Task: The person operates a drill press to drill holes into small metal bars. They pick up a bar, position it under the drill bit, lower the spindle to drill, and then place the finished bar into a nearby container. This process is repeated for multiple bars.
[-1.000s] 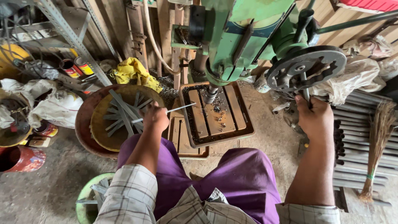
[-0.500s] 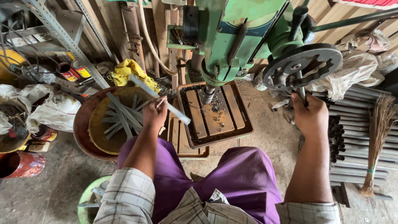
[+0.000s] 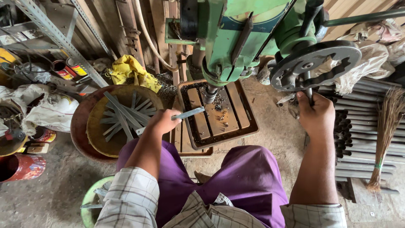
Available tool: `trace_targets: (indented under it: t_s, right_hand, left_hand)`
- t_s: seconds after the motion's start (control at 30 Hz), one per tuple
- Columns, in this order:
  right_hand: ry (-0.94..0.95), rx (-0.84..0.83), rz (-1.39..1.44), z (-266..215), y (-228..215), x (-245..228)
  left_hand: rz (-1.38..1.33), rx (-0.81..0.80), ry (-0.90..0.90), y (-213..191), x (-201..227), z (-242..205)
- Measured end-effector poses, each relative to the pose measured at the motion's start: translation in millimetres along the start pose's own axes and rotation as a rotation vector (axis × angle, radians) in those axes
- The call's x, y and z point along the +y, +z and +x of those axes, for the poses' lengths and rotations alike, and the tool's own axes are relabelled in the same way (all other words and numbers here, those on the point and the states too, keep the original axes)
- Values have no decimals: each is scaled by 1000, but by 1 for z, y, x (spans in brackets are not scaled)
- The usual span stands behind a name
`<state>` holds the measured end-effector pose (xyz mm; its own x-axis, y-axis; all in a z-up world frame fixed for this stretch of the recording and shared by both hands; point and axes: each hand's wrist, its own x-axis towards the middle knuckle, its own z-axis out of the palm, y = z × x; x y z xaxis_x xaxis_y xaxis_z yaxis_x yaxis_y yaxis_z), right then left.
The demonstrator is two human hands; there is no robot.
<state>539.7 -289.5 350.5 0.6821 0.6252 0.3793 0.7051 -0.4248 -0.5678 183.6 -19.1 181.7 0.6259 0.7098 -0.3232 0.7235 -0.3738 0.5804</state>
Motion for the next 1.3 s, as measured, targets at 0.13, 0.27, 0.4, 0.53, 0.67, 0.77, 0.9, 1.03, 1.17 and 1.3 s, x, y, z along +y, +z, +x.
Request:
trace_targets:
  t_s: [0.13, 0.27, 0.4, 0.53, 0.67, 0.77, 0.9, 1.03, 1.17, 1.3]
  right_hand:
    - [-1, 7, 21, 0, 0, -3]
    - [8, -3, 19, -1, 0, -3]
    - [-8, 4, 29, 0, 2, -1]
    - [-6, 7, 36, 0, 5, 1]
    - [5, 2, 41, 0, 5, 1]
    - [27, -7, 40, 0, 5, 0]
    - [7, -1, 38, 1, 6, 2]
    - [-9, 8, 33, 2, 11, 12]
    - [-75, 70, 88, 6, 35, 31]
    - [-168, 165, 149, 14, 62, 44]
  left_hand:
    - [26, 78, 6, 13, -8, 10]
    - [103, 113, -6, 20, -8, 18]
    - [115, 95, -19, 21, -8, 20]
    - [112, 99, -7, 20, -7, 18]
    - [104, 89, -33, 18, -4, 16]
    - [87, 74, -56, 18, -2, 15]
    - [96, 103, -11, 18, -4, 15]
    - [89, 113, -11, 19, -6, 17]
    - [105, 97, -22, 21, -8, 19]
    - [105, 154, 26, 26, -15, 23]
